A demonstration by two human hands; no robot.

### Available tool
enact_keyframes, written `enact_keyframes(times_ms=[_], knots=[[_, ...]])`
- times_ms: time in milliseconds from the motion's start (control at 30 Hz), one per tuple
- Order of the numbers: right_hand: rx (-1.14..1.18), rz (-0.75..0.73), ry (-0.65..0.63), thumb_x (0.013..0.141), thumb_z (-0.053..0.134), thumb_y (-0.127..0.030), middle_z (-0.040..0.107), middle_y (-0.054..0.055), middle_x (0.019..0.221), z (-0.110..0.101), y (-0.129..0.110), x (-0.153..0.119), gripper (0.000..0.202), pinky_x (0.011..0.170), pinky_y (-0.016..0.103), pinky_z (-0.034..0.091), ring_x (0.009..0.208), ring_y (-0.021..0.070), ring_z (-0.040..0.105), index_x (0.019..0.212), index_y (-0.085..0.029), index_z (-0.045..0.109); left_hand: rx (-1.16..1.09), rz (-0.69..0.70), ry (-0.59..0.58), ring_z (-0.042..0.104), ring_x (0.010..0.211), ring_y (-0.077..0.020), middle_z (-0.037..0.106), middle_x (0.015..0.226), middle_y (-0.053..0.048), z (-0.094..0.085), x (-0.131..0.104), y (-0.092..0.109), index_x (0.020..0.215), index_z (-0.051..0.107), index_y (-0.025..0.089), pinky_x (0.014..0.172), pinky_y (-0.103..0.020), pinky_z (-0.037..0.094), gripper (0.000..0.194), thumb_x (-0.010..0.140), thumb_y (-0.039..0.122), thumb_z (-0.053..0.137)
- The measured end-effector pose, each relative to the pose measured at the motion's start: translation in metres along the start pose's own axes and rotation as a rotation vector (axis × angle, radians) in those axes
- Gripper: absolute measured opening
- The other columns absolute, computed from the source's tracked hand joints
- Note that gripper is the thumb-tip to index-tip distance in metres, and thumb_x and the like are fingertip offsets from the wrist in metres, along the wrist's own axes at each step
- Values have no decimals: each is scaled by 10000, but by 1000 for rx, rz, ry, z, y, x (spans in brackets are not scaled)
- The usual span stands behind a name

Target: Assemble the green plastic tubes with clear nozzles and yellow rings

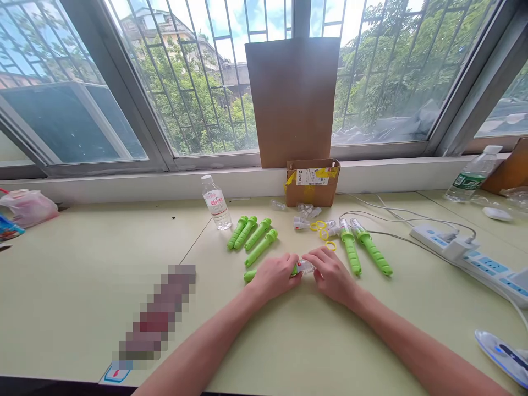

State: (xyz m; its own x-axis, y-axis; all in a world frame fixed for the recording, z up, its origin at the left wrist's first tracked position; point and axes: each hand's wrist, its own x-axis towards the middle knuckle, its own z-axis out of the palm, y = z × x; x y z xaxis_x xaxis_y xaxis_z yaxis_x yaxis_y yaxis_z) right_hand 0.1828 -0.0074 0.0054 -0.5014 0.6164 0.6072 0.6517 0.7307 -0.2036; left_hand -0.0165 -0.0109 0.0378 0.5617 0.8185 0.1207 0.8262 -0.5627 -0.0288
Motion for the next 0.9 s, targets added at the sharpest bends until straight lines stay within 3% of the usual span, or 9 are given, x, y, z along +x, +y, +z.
enact_keyframes(times_ms=[433, 700, 900], knots=[[11, -76, -73, 716, 420, 51, 623, 92, 964, 0, -2, -1, 525, 762, 363, 507, 908, 231, 544, 1183, -162, 531, -52, 17, 26, 601, 696, -203, 619, 898, -57, -2, -4, 3, 985, 493, 194, 558, -281, 385, 219, 789, 291, 487], [43, -62, -84, 804, 551, -127, 635, 94, 956, -2, -7, -1, 425, 716, 366, 514, 894, 245, 578, 1219, -171, 471, -170, 88, 90, 621, 796, -248, 633, 966, -83, 3, -6, 2, 1144, 453, 174, 610, -316, 436, 430, 736, 293, 523], [76, -31, -45, 799, 548, -125, 635, 101, 975, 0, -11, -1, 382, 698, 345, 516, 880, 235, 604, 1163, -175, 441, -242, 141, 102, 615, 947, -286, 635, 1069, -117, 4, -7, 1, 1235, 375, 148, 700, -358, 476, 564, 691, 182, 518]])
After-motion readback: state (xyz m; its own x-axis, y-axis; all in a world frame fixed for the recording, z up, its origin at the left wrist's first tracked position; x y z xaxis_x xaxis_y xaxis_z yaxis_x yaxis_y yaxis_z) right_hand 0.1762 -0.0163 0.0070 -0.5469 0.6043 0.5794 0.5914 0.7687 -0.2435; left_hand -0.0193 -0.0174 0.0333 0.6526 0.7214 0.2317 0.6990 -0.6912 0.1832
